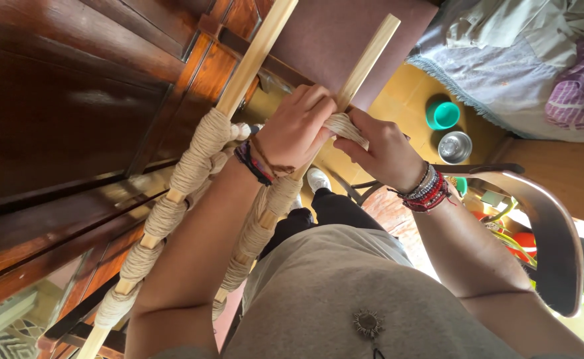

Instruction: Cutting yarn and wrapping it around a wooden frame to create a woven surface

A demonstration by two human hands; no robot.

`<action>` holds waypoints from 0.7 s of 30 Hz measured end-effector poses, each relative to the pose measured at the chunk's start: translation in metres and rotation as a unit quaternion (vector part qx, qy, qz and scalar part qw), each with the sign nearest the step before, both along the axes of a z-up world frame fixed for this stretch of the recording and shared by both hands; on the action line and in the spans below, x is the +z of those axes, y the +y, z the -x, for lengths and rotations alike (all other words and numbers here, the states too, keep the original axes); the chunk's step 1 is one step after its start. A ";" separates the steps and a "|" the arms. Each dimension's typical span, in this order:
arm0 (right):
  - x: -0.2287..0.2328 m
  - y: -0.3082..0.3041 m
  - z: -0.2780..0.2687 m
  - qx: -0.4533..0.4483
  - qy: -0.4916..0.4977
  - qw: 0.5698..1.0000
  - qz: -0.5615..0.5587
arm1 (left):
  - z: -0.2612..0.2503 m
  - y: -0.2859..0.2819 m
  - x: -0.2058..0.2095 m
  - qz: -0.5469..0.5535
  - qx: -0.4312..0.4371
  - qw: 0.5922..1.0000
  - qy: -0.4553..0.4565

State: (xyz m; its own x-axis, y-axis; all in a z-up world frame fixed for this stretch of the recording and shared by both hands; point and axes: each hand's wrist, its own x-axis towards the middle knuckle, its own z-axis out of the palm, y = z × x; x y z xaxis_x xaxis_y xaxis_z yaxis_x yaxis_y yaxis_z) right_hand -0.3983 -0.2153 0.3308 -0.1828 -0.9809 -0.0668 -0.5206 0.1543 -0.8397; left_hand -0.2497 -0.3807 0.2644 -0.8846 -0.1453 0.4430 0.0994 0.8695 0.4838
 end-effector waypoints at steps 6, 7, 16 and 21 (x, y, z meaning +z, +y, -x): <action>0.001 0.000 -0.001 0.002 -0.002 1.000 -0.006 | -0.006 -0.003 0.012 0.008 -0.004 1.000 0.003; 0.001 0.000 -0.001 0.003 -0.002 1.000 -0.006 | -0.008 -0.003 0.012 0.008 -0.003 1.000 0.003; -0.002 0.000 -0.007 -0.011 0.024 0.999 0.027 | -0.014 -0.001 0.018 0.034 0.009 0.999 -0.007; -0.004 -0.004 -0.014 -0.001 0.021 0.998 0.054 | -0.022 -0.002 0.006 0.038 0.031 0.998 -0.042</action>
State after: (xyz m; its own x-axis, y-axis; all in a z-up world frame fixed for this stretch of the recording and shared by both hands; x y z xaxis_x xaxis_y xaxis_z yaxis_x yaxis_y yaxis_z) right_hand -0.3842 -0.2188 0.3264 -0.1843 -0.9817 0.0478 -0.5562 0.0641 -0.8286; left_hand -0.2280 -0.3829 0.2709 -0.9097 -0.1705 0.3786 0.0052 0.9071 0.4209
